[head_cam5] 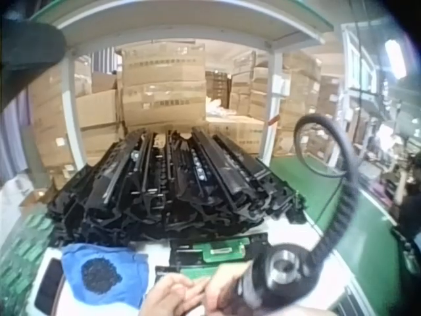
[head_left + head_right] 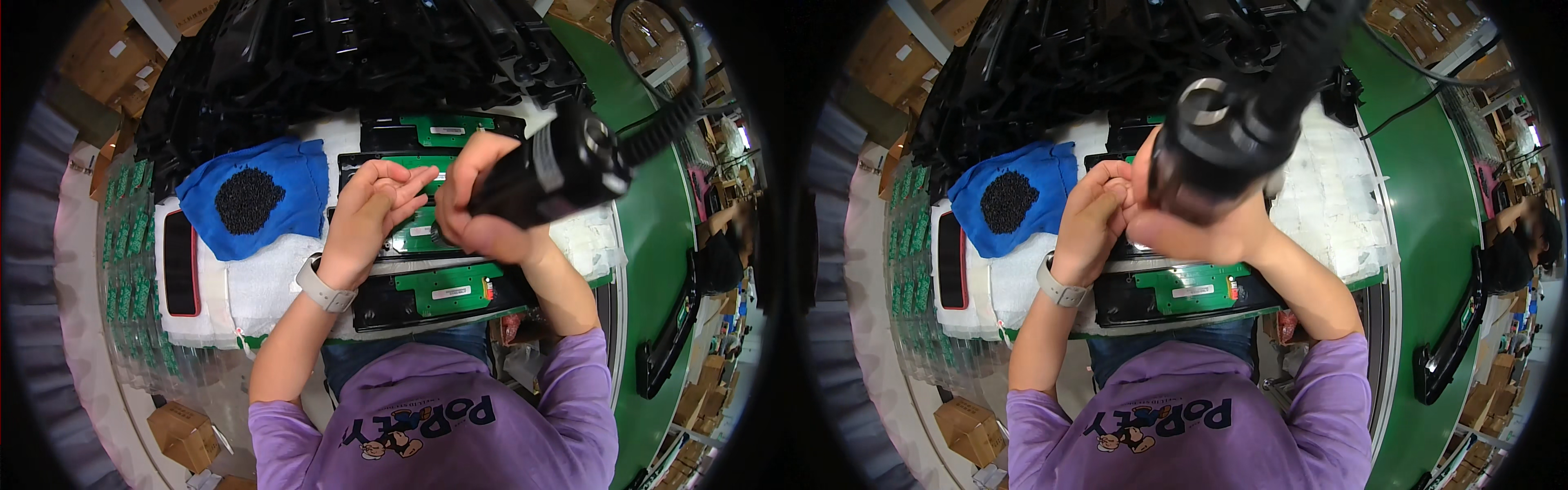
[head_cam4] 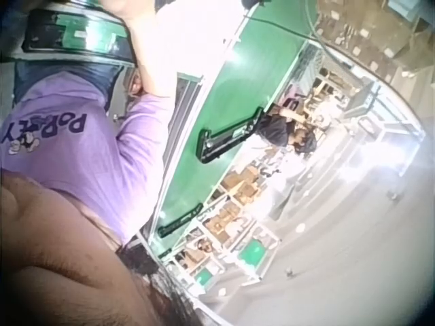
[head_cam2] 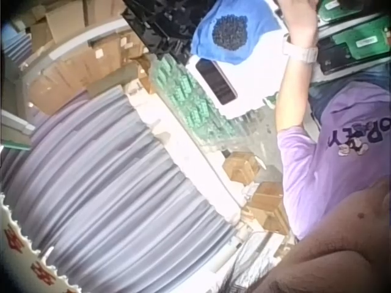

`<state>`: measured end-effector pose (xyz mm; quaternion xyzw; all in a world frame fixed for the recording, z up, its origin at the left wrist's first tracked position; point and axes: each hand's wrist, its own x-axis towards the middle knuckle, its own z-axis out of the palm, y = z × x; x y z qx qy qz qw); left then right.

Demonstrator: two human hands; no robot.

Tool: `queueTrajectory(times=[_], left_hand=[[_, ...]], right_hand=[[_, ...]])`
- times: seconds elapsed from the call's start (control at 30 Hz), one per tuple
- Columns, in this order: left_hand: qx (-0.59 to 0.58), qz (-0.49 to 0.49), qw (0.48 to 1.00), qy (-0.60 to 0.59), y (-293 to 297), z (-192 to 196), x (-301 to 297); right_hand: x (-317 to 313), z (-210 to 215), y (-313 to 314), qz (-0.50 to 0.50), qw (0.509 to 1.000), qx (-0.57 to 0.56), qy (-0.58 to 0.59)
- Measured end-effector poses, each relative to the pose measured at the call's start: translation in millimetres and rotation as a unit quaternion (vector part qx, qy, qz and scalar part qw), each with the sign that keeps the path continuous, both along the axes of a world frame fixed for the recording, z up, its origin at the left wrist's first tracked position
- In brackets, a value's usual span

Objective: Assembling circuit boards and screws onto toner cartridges at a factory workbench.

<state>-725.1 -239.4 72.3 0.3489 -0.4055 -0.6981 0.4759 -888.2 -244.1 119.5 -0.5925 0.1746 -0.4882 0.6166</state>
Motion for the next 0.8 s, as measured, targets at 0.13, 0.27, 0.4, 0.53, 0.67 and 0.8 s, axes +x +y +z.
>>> queueTrajectory(times=[0.13, 0.27, 0.4, 0.53, 0.67, 0.8], left_hand=[[0.008, 0.003, 1.0, 0.002, 0.0, 2.1, 0.3], [0.025, 0.011, 0.999, 0.045, -6.7, -6.0, 4.9], [0.063, 0.037, 0.996, 0.049, -9.4, -6.8, 2.7], [0.058, 0.032, 0.995, 0.069, -8.8, -9.8, 3.8], [0.043, 0.004, 0.996, 0.079, -10.9, -16.8, 4.6], [0.04, 0.001, 0.996, 0.075, -9.2, -16.7, 2.9]], right_hand=[[3.6, 5.5, 0.0, -0.001, 0.998, -0.043, 0.042], [0.9, -1.4, -4.1, -0.026, 0.999, -0.007, -0.017], [-6.8, -2.4, -8.8, -0.014, 1.0, -0.01, -0.018], [-4.7, -6.2, -7.3, -0.009, 0.999, -0.002, -0.031], [0.8, -7.1, -4.0, -0.003, 1.0, -0.022, -0.006], [2.4, -16.1, -6.3, -0.022, 0.995, -0.086, 0.043]])
